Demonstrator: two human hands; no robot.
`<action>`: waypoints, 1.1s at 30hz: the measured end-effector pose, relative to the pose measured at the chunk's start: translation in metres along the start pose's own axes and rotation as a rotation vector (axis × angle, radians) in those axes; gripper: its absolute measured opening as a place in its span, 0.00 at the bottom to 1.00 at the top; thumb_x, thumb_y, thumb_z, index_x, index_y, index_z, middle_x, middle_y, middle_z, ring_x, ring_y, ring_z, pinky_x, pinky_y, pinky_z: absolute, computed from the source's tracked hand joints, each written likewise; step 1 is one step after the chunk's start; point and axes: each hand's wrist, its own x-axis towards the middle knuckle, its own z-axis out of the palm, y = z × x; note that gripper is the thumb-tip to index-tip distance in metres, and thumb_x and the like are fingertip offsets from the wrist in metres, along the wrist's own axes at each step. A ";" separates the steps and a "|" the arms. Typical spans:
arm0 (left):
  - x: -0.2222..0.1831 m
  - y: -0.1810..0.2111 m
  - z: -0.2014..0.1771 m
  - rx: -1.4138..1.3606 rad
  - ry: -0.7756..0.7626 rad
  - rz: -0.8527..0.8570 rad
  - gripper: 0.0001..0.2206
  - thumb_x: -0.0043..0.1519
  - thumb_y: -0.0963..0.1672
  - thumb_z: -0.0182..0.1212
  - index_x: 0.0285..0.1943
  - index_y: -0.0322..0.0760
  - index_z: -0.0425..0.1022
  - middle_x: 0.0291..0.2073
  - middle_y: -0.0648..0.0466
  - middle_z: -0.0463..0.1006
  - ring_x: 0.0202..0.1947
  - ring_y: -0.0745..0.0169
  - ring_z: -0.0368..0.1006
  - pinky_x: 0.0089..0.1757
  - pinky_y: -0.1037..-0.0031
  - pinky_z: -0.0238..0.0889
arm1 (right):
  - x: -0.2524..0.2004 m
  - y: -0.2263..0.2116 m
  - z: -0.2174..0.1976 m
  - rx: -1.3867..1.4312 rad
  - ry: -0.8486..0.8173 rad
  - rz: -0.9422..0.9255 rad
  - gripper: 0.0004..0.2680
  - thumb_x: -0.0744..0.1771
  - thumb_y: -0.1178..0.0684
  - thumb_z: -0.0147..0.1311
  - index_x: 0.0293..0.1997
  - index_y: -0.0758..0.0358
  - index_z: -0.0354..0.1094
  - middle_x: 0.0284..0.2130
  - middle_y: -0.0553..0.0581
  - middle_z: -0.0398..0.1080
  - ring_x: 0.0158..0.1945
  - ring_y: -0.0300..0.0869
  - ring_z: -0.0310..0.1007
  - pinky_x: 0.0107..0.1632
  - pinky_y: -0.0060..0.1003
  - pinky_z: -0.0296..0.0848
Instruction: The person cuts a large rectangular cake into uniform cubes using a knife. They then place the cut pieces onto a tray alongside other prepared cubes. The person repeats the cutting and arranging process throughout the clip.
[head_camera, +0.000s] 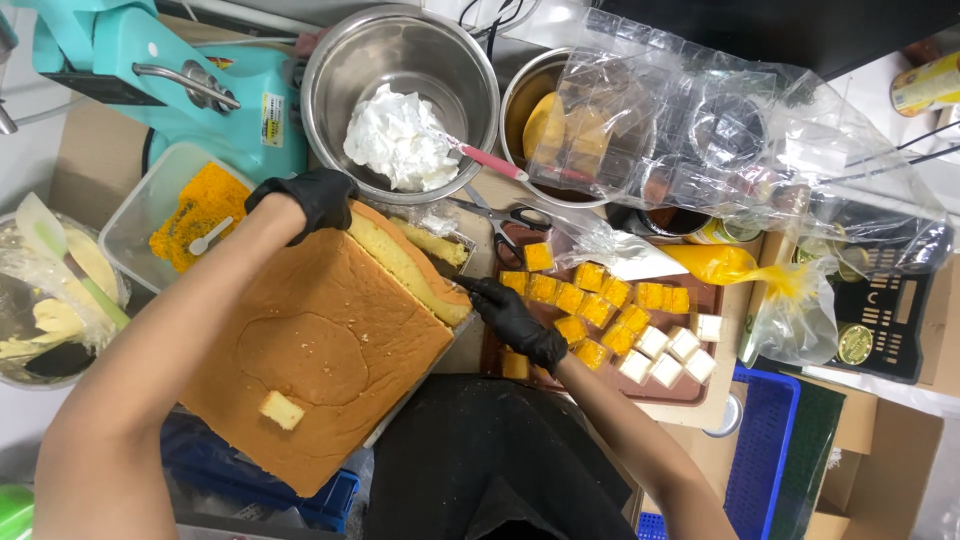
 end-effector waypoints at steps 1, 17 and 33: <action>0.001 -0.002 -0.004 0.002 -0.002 0.002 0.21 0.52 0.53 0.72 0.50 0.40 0.84 0.44 0.45 0.85 0.53 0.45 0.80 0.53 0.63 0.73 | 0.002 -0.006 0.003 0.002 0.002 0.001 0.13 0.69 0.62 0.55 0.61 0.67 0.71 0.54 0.65 0.73 0.56 0.47 0.69 0.60 0.51 0.71; 0.002 -0.021 -0.017 -0.201 -0.094 -0.028 0.28 0.53 0.51 0.73 0.63 0.39 0.78 0.59 0.42 0.79 0.63 0.43 0.72 0.60 0.61 0.65 | 0.062 0.008 0.024 -0.047 -0.049 -0.093 0.12 0.69 0.59 0.53 0.58 0.62 0.75 0.50 0.66 0.76 0.58 0.53 0.72 0.60 0.48 0.70; -0.007 0.011 -0.045 -0.653 -0.182 0.201 0.24 0.52 0.46 0.76 0.59 0.44 0.81 0.48 0.48 0.84 0.51 0.53 0.77 0.53 0.65 0.68 | 0.001 -0.024 -0.020 0.033 -0.011 0.080 0.11 0.69 0.60 0.52 0.57 0.59 0.77 0.44 0.57 0.76 0.46 0.40 0.71 0.49 0.38 0.76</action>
